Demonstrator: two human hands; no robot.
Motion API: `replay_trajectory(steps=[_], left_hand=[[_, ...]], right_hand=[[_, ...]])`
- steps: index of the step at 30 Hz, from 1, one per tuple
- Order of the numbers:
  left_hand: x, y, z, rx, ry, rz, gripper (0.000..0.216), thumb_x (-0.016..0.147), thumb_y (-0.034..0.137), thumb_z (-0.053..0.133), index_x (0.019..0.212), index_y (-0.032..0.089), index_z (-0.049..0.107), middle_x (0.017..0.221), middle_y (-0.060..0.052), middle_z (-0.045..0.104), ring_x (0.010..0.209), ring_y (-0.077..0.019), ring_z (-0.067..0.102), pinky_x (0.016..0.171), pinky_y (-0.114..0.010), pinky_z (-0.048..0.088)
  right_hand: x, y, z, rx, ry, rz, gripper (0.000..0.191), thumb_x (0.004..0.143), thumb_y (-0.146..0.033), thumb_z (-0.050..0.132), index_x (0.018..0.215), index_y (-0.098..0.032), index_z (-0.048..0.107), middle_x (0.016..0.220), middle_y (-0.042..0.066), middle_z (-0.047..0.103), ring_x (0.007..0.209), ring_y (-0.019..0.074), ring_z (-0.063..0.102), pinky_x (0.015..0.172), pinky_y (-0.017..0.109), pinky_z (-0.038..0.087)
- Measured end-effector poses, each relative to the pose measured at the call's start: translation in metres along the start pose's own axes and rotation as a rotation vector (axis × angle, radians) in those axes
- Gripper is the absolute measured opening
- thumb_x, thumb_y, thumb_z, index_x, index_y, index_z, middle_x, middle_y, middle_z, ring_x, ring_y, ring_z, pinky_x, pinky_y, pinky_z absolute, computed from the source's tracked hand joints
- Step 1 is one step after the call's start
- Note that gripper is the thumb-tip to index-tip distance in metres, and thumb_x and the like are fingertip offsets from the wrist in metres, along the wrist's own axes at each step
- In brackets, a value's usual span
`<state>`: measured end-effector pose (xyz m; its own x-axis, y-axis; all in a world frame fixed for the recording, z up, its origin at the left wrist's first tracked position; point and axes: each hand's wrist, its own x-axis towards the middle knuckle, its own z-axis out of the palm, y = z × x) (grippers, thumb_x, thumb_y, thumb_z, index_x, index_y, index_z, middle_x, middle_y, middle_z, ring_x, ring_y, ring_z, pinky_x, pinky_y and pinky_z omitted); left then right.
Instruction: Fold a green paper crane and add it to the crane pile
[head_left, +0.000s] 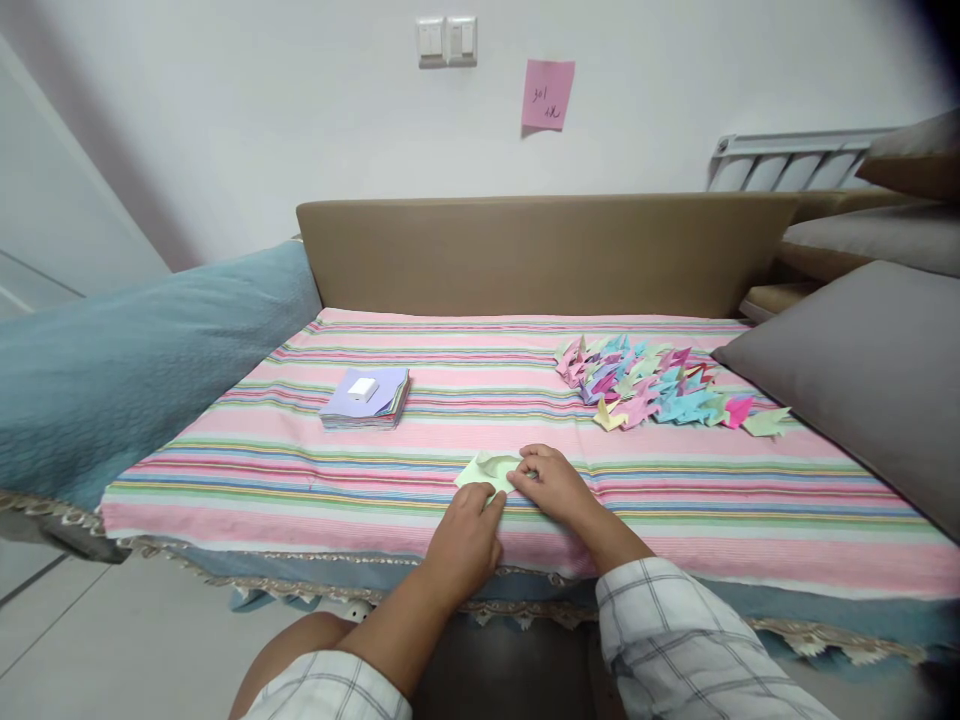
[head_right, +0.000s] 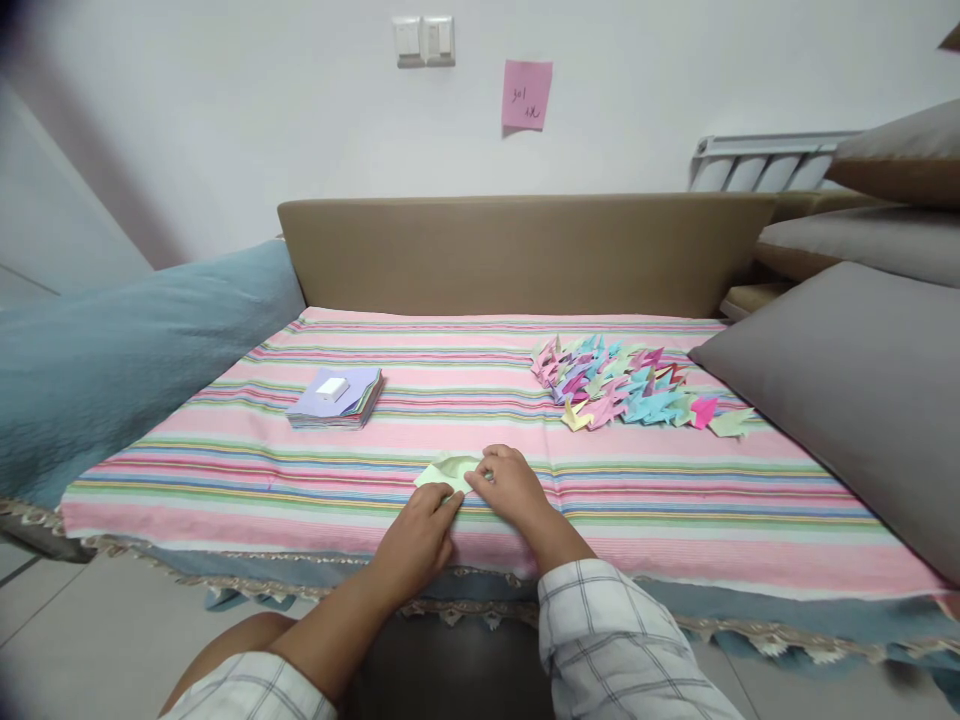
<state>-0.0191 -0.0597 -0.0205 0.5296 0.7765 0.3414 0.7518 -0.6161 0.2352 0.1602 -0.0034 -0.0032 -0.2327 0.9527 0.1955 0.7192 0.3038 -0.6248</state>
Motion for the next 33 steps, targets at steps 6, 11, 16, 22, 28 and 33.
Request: replay_trajectory(steps=[6, 11, 16, 22, 28, 33], left_hand=[[0.001, 0.003, -0.002, 0.006, 0.0, -0.003, 0.06, 0.063, 0.003, 0.047, 0.121, 0.017, 0.047, 0.113, -0.012, 0.049, 0.107, -0.0258, 0.045, 0.095, -0.048, 0.042], [0.001, 0.003, -0.003, 0.016, -0.005, -0.001, 0.059, 0.063, 0.003, 0.047, 0.12, 0.014, 0.049, 0.113, -0.013, 0.049, 0.108, -0.0258, 0.044, 0.096, -0.047, 0.041], [0.001, 0.003, -0.002, 0.011, -0.007, 0.0, 0.057, 0.064, 0.003, 0.047, 0.119, 0.013, 0.049, 0.113, -0.013, 0.05, 0.107, -0.0256, 0.044, 0.096, -0.046, 0.041], [0.002, 0.003, -0.001, -0.007, -0.006, -0.02, 0.062, 0.062, 0.003, 0.046, 0.123, 0.017, 0.046, 0.112, -0.011, 0.05, 0.106, -0.0251, 0.045, 0.094, -0.047, 0.041], [0.002, 0.002, -0.001, 0.034, -0.032, -0.026, 0.061, 0.062, 0.004, 0.047, 0.122, 0.017, 0.047, 0.113, -0.011, 0.05, 0.106, -0.026, 0.045, 0.093, -0.047, 0.041], [0.002, 0.001, 0.0, 0.035, -0.016, -0.021, 0.06, 0.062, 0.004, 0.047, 0.121, 0.018, 0.048, 0.112, -0.011, 0.05, 0.107, -0.0258, 0.045, 0.093, -0.046, 0.042]], right_hand=[[-0.001, -0.004, 0.008, -0.028, 0.024, 0.051, 0.018, 0.074, -0.036, 0.063, 0.071, -0.02, 0.071, 0.114, 0.008, 0.057, 0.108, 0.0234, 0.049, 0.096, 0.036, 0.035], [0.0, -0.004, 0.01, -0.018, 0.026, 0.057, 0.014, 0.073, -0.033, 0.065, 0.069, -0.02, 0.071, 0.115, 0.008, 0.056, 0.109, 0.0236, 0.048, 0.096, 0.036, 0.035], [0.0, -0.002, 0.01, -0.024, 0.017, 0.052, 0.012, 0.071, -0.03, 0.066, 0.069, -0.02, 0.071, 0.117, 0.009, 0.056, 0.11, 0.0237, 0.047, 0.096, 0.035, 0.035], [0.0, -0.002, 0.01, -0.036, 0.017, 0.036, 0.01, 0.071, -0.029, 0.066, 0.07, -0.02, 0.07, 0.117, 0.009, 0.056, 0.109, 0.0238, 0.048, 0.096, 0.036, 0.036], [-0.001, 0.0, 0.006, -0.05, 0.017, 0.029, 0.009, 0.069, -0.029, 0.068, 0.07, -0.019, 0.068, 0.117, 0.009, 0.055, 0.109, 0.0238, 0.048, 0.095, 0.036, 0.036], [-0.002, 0.006, -0.003, -0.075, -0.002, 0.051, 0.014, 0.071, -0.032, 0.065, 0.069, -0.019, 0.067, 0.117, 0.009, 0.055, 0.111, 0.0239, 0.048, 0.095, 0.036, 0.036]])
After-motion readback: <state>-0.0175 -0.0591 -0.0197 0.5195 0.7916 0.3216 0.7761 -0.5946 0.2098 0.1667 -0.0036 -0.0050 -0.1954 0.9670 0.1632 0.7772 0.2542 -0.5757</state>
